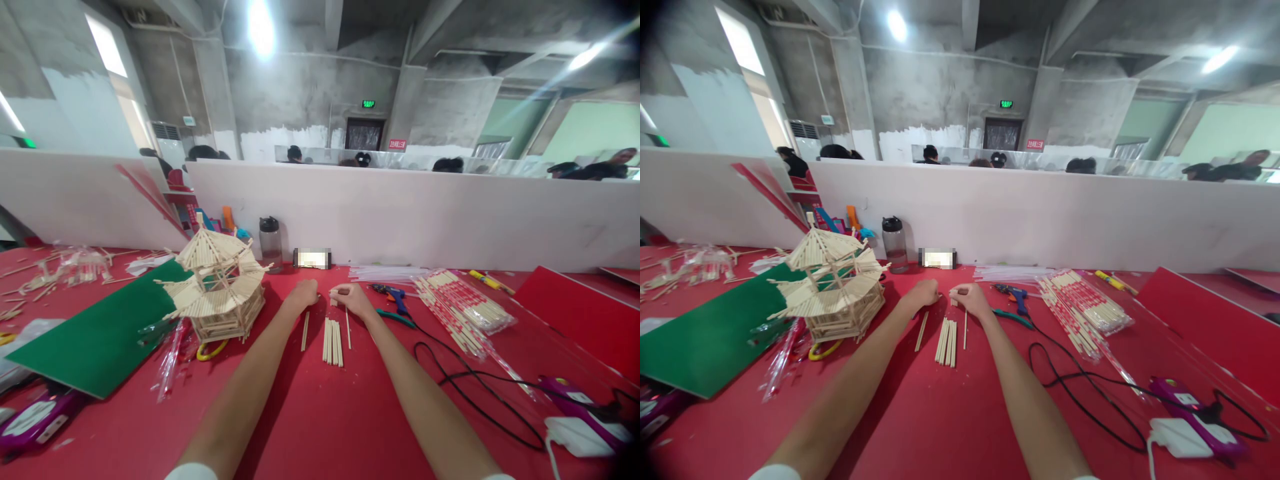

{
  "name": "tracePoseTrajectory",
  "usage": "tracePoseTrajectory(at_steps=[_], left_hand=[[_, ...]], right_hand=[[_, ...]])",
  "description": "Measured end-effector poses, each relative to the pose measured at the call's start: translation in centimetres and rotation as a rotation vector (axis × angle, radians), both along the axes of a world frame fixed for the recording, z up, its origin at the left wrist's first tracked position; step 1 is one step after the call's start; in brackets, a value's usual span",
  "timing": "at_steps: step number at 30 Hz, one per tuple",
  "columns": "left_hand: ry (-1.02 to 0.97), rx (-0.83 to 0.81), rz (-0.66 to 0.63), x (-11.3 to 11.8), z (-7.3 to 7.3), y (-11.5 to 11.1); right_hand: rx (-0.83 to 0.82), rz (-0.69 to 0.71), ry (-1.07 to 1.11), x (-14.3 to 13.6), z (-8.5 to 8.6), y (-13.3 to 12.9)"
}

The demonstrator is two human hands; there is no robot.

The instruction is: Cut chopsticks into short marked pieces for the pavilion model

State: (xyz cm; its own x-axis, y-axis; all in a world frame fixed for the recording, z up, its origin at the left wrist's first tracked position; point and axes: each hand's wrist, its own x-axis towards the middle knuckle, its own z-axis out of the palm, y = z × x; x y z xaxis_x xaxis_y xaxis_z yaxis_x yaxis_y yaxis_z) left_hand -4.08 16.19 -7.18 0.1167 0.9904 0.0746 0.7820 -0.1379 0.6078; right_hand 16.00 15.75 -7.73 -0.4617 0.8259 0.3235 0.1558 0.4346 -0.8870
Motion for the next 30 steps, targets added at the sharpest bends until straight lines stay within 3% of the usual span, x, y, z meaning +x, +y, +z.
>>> tracePoseTrajectory(at_steps=[6,14,19,30], left_hand=[[0.063,0.040,-0.024,0.0,0.6,-0.5],[-0.162,0.100,-0.227,-0.2,1.2,0.5],[-0.254,0.102,-0.340,0.3,0.7,0.6],[-0.298,0.134,-0.337,1.0,-1.2,0.1]], right_hand=[[0.011,-0.013,0.024,-0.1,-0.3,0.2],[0.088,-0.071,0.004,0.1,-0.1,0.3],[0.101,-0.087,0.005,0.2,0.2,0.2],[0.073,0.027,0.003,0.3,0.8,-0.5]])
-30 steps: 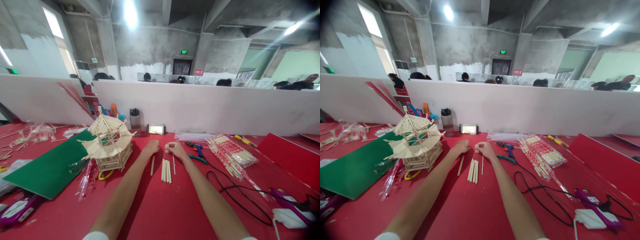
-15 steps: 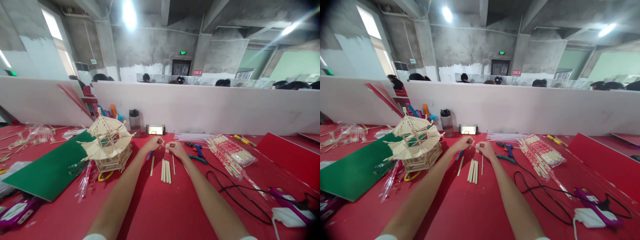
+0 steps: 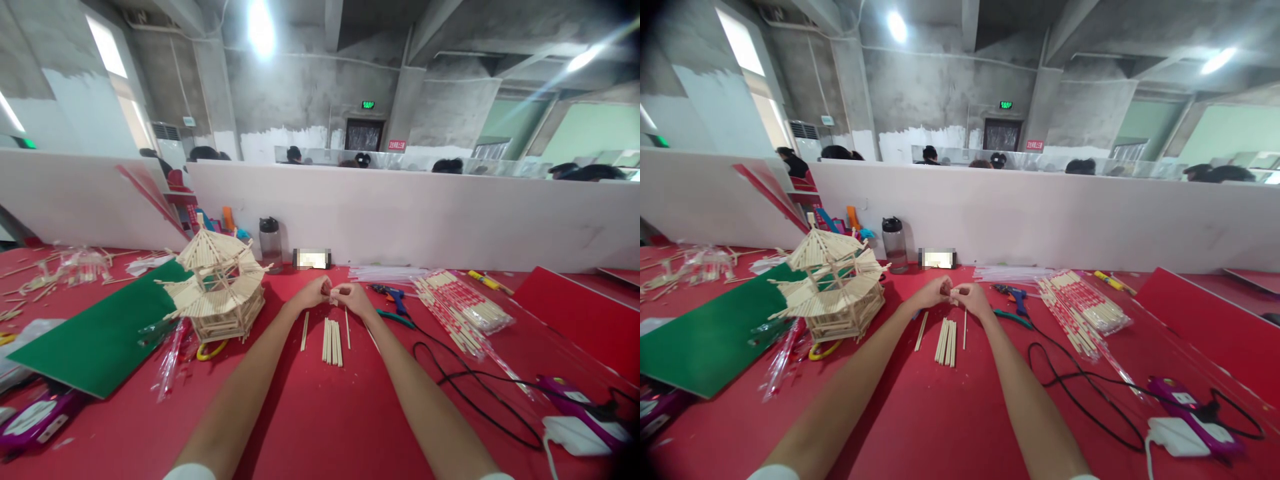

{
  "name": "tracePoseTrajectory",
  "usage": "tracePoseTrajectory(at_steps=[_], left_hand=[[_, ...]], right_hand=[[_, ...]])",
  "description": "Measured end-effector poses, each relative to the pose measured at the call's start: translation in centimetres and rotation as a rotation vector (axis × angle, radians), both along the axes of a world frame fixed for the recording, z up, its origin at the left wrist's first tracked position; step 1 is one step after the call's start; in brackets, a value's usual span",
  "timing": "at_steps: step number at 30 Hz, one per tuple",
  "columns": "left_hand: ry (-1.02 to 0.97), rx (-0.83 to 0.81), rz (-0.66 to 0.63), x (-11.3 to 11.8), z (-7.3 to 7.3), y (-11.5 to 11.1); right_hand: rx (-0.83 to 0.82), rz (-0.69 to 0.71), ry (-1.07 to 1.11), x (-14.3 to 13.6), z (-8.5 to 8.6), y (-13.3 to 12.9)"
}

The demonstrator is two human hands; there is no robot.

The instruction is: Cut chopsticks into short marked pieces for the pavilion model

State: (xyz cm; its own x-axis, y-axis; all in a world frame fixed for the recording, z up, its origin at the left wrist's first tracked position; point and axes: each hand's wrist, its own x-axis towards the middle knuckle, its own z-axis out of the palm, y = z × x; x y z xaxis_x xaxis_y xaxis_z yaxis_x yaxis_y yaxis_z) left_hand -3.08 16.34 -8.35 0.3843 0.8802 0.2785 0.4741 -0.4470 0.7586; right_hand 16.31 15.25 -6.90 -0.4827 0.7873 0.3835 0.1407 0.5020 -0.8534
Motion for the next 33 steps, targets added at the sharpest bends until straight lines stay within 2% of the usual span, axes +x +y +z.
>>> tracePoseTrajectory(at_steps=[10,17,24,33], left_hand=[[0.044,0.012,-0.031,0.2,0.2,-0.3],[0.094,0.011,-0.035,0.3,0.1,-0.5],[0.129,0.004,-0.018,0.5,0.0,-0.5],[0.181,0.037,0.020,0.9,0.5,-0.8]], right_hand=[[0.009,0.011,-0.042,0.1,-0.1,0.1],[-0.013,-0.033,-0.029,0.0,-0.8,0.6],[0.020,-0.035,-0.047,0.1,-1.0,0.8],[0.003,-0.076,-0.036,0.1,-1.2,1.1]])
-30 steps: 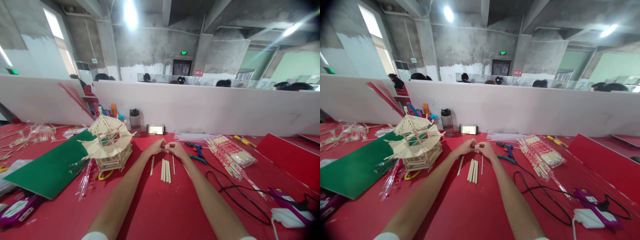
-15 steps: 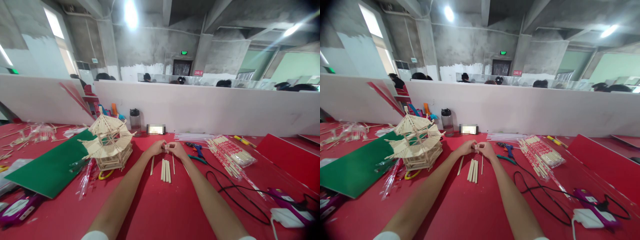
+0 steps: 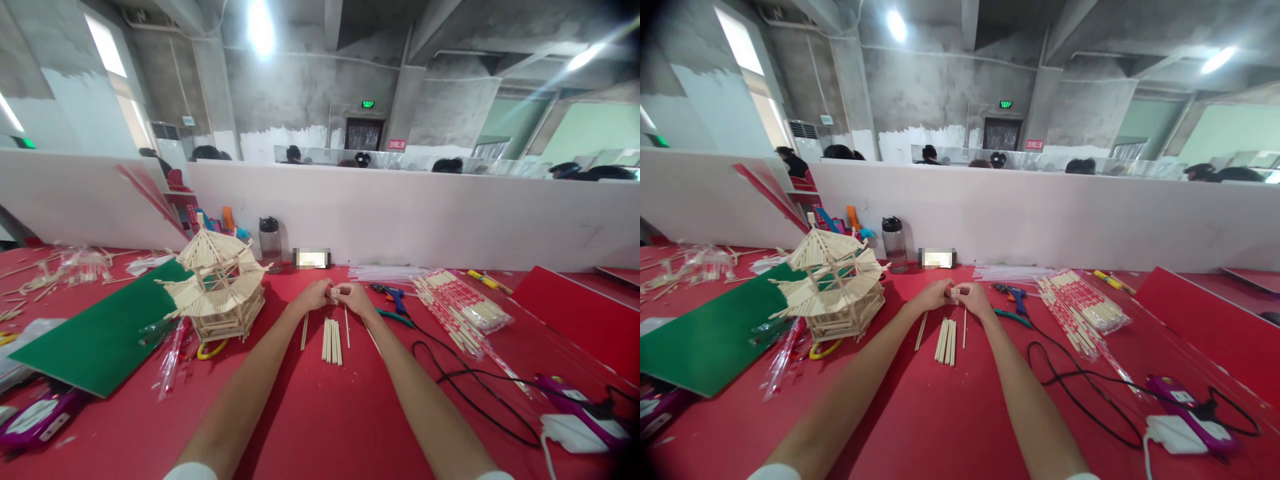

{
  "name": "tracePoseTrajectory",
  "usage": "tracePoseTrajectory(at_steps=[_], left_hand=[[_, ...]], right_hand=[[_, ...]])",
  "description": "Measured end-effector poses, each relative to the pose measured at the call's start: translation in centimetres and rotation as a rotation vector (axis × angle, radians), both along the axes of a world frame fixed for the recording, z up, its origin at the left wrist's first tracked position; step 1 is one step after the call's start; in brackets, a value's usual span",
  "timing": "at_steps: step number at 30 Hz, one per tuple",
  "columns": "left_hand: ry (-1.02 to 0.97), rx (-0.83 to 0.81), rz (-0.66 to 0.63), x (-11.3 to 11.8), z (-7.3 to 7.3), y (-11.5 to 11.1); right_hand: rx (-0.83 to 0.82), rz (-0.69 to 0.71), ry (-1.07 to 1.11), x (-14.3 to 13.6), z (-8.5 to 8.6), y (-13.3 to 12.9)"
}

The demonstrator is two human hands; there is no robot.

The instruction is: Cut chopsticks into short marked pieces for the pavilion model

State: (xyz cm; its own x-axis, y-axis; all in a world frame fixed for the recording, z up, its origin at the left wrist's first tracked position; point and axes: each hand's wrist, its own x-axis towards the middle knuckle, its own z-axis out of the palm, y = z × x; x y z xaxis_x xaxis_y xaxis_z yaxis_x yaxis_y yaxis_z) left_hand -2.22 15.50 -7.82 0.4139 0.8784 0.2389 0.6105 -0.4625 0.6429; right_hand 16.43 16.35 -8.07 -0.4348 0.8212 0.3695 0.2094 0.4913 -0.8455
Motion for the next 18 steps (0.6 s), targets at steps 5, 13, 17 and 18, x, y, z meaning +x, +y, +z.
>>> tracePoseTrajectory(at_steps=[5,13,17,18], left_hand=[[0.013,0.007,0.006,0.08,0.05,-0.04],[0.014,0.010,0.027,0.20,-0.03,0.12],[0.003,0.008,0.037,0.26,-0.24,0.26],[-0.002,0.005,0.039,0.26,-0.32,0.30]], right_hand=[[0.009,-0.011,0.005,-0.01,0.24,-0.26],[0.074,-0.043,-0.067,0.15,0.98,-0.71],[0.120,-0.066,-0.098,0.21,0.89,-0.57],[0.126,-0.066,-0.100,0.22,0.85,-0.53]])
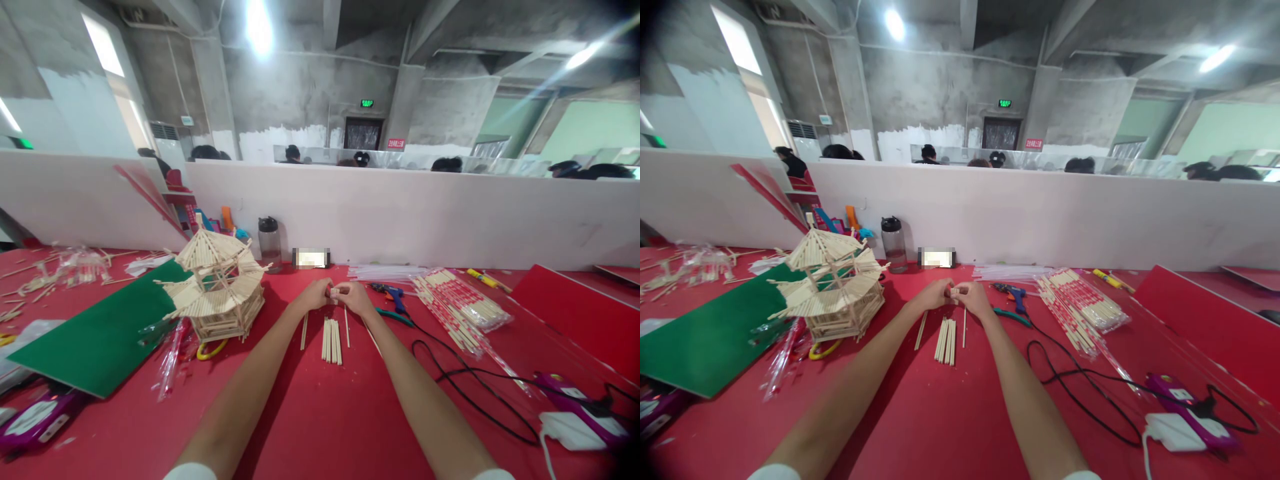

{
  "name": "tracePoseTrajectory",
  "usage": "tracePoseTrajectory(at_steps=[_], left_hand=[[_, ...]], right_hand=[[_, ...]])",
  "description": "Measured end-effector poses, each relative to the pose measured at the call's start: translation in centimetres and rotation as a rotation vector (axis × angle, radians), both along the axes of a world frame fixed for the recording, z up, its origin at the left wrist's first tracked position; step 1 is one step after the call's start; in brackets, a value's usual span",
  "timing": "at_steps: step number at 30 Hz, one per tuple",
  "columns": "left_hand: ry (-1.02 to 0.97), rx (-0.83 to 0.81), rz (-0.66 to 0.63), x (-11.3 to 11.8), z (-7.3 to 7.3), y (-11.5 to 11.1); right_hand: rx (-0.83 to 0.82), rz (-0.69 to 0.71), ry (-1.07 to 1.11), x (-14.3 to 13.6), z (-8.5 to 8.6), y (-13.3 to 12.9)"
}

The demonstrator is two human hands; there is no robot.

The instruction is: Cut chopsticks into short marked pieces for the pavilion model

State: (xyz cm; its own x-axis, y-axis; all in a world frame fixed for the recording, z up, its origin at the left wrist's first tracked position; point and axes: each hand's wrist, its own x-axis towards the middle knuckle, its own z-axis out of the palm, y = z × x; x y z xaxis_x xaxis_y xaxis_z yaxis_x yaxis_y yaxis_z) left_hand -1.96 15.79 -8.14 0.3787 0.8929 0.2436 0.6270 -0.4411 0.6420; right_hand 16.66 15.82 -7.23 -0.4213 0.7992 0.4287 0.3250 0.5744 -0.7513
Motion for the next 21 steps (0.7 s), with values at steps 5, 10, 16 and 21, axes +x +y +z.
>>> tracePoseTrajectory(at_steps=[5,10,16,21], left_hand=[[-0.028,-0.040,0.004,0.08,-0.18,0.08],[-0.048,-0.073,0.015,0.36,0.21,-0.17],[-0.037,-0.067,0.038,0.56,0.37,-0.31],[-0.023,-0.049,0.056,0.73,0.22,-0.23]], right_hand=[[-0.030,0.028,0.025,0.02,-0.14,0.06],[-0.083,0.054,0.061,0.07,-0.01,-0.10],[-0.088,0.043,0.084,0.10,-0.11,-0.03],[-0.063,0.040,0.072,0.21,-0.43,0.38]])
